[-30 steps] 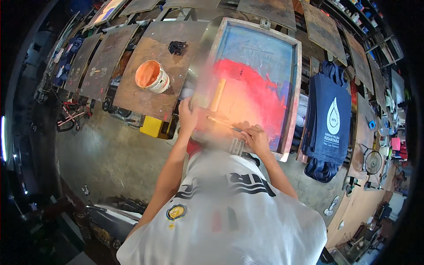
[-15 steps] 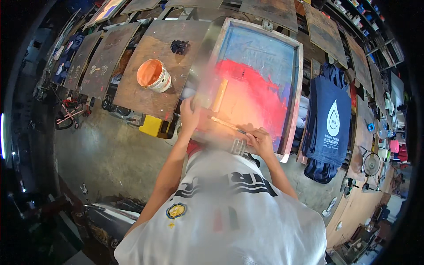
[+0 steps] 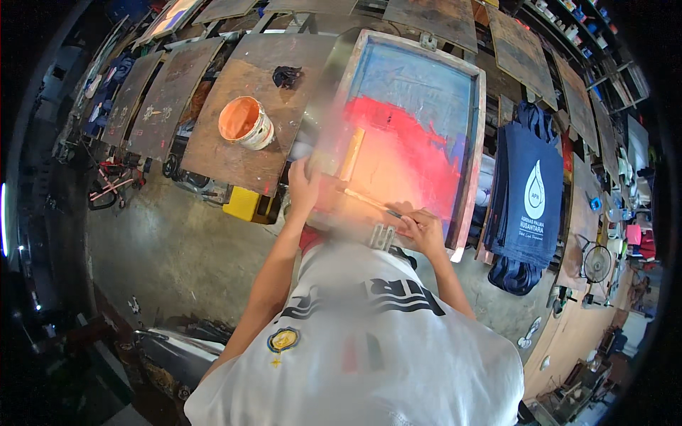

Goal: Using a squeegee to apply ink through a screen onto a t-shirt in a screen printing press.

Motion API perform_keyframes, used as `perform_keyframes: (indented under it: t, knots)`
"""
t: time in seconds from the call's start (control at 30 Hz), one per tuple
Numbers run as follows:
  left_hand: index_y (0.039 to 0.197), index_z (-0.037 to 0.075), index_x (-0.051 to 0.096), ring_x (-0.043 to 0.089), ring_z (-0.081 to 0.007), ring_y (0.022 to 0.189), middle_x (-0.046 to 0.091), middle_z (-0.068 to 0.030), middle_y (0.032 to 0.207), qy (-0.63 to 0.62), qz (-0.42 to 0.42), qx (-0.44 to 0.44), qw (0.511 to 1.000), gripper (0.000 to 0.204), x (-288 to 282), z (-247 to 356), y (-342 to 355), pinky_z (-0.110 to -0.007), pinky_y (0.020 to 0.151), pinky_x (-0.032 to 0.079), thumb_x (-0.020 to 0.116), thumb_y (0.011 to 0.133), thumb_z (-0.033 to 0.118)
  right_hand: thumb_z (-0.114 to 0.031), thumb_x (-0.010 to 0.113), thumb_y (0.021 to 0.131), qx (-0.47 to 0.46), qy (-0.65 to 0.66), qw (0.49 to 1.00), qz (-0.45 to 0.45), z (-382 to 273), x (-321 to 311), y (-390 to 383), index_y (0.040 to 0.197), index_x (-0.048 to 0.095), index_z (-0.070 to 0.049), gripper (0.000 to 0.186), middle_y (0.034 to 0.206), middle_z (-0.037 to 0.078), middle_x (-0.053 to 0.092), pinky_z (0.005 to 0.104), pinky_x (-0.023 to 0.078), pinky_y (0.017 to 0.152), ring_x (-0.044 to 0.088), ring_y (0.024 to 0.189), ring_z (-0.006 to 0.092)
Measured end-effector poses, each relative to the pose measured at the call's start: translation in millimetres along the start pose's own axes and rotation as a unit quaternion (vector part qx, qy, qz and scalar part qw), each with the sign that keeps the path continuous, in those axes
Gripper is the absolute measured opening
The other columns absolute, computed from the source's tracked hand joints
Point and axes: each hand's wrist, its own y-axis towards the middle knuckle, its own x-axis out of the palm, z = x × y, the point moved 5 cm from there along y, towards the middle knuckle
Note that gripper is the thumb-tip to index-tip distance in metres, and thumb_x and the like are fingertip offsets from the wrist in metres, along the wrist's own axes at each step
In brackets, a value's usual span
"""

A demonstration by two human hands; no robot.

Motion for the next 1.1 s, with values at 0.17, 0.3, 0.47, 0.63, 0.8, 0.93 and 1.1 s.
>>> perform_keyframes:
  t: [0.17, 0.3, 0.47, 0.63, 0.8, 0.93, 1.1]
  knots:
    - [0.116, -0.003, 0.062, 0.061, -0.0314, 0.096, 0.063, -0.0172, 0.103, 0.003, -0.011, -0.009, 1.000, 0.033, 1.4, -2.3, -0.4, -0.040, 0.086, 0.048, 0.064, 0.097, 0.025, -0.012, 0.073, 0.088, 0.015, 0.007, 1.000, -0.003, 0.8, -17.1, 1.3, 0.091, 0.075, 0.001, 0.014, 0.074, 0.012, 0.067, 0.0363, 0.046, 0.065, 0.059, 0.069, 0.0247]
    - [0.117, -0.002, 0.062, 0.061, -0.0311, 0.096, 0.063, -0.0173, 0.103, 0.008, -0.011, -0.006, 1.000, 0.034, 1.1, -2.8, -0.3, -0.040, 0.087, 0.048, 0.064, 0.097, 0.025, -0.013, 0.073, 0.088, 0.009, -0.007, 1.000, 0.002, 2.7, -22.9, -0.3, 0.089, 0.075, 0.001, 0.015, 0.072, 0.012, 0.065, 0.0360, 0.045, 0.067, 0.058, 0.069, 0.0242]
    - [0.118, -0.002, 0.062, 0.061, -0.0304, 0.095, 0.063, -0.0170, 0.104, 0.003, -0.016, -0.013, 1.000, 0.033, 1.0, -1.3, -0.7, -0.039, 0.086, 0.048, 0.064, 0.097, 0.024, -0.013, 0.074, 0.087, -0.020, -0.014, 1.000, 0.007, 4.9, -16.9, -3.6, 0.086, 0.074, 0.001, 0.014, 0.072, 0.012, 0.065, 0.0369, 0.045, 0.069, 0.057, 0.070, 0.0257]
    - [0.117, -0.002, 0.062, 0.061, -0.0302, 0.095, 0.063, -0.0167, 0.104, -0.003, -0.011, -0.005, 1.000, 0.033, 0.1, -1.0, -0.8, -0.039, 0.086, 0.048, 0.064, 0.097, 0.024, -0.013, 0.075, 0.085, -0.024, -0.071, 0.997, -0.024, 4.5, -7.5, -3.3, 0.087, 0.075, 0.001, 0.014, 0.077, 0.013, 0.069, 0.0388, 0.045, 0.070, 0.057, 0.071, 0.0285]
    - [0.117, -0.002, 0.062, 0.061, -0.0300, 0.095, 0.063, -0.0165, 0.103, -0.004, -0.007, 0.002, 1.000, 0.033, 0.5, 1.0, -0.3, -0.039, 0.086, 0.048, 0.064, 0.096, 0.024, -0.018, 0.075, 0.085, -0.004, -0.056, 0.998, -0.018, 12.6, -6.1, -3.1, 0.086, 0.075, 0.000, 0.018, 0.080, 0.015, 0.070, 0.0404, 0.048, 0.074, 0.062, 0.079, 0.0316]
    - [0.118, -0.002, 0.062, 0.061, -0.0300, 0.096, 0.063, -0.0165, 0.104, -0.001, -0.013, -0.012, 1.000, 0.034, -0.2, -2.8, -1.0, -0.039, 0.087, 0.048, 0.064, 0.097, 0.024, -0.018, 0.074, 0.087, 0.015, -0.004, 1.000, -0.010, 6.3, -17.2, -1.6, 0.089, 0.075, 0.000, 0.018, 0.081, 0.016, 0.069, 0.0391, 0.047, 0.074, 0.061, 0.078, 0.0314]
    - [0.118, -0.002, 0.062, 0.061, -0.0303, 0.097, 0.063, -0.0168, 0.105, -0.006, -0.013, -0.011, 1.000, 0.034, 0.6, -3.4, -1.2, -0.039, 0.088, 0.048, 0.064, 0.098, 0.025, -0.014, 0.073, 0.087, 0.011, -0.006, 1.000, 0.018, -3.0, -35.0, -0.2, 0.086, 0.074, 0.001, 0.015, 0.071, 0.013, 0.064, 0.0373, 0.044, 0.068, 0.056, 0.071, 0.0260]
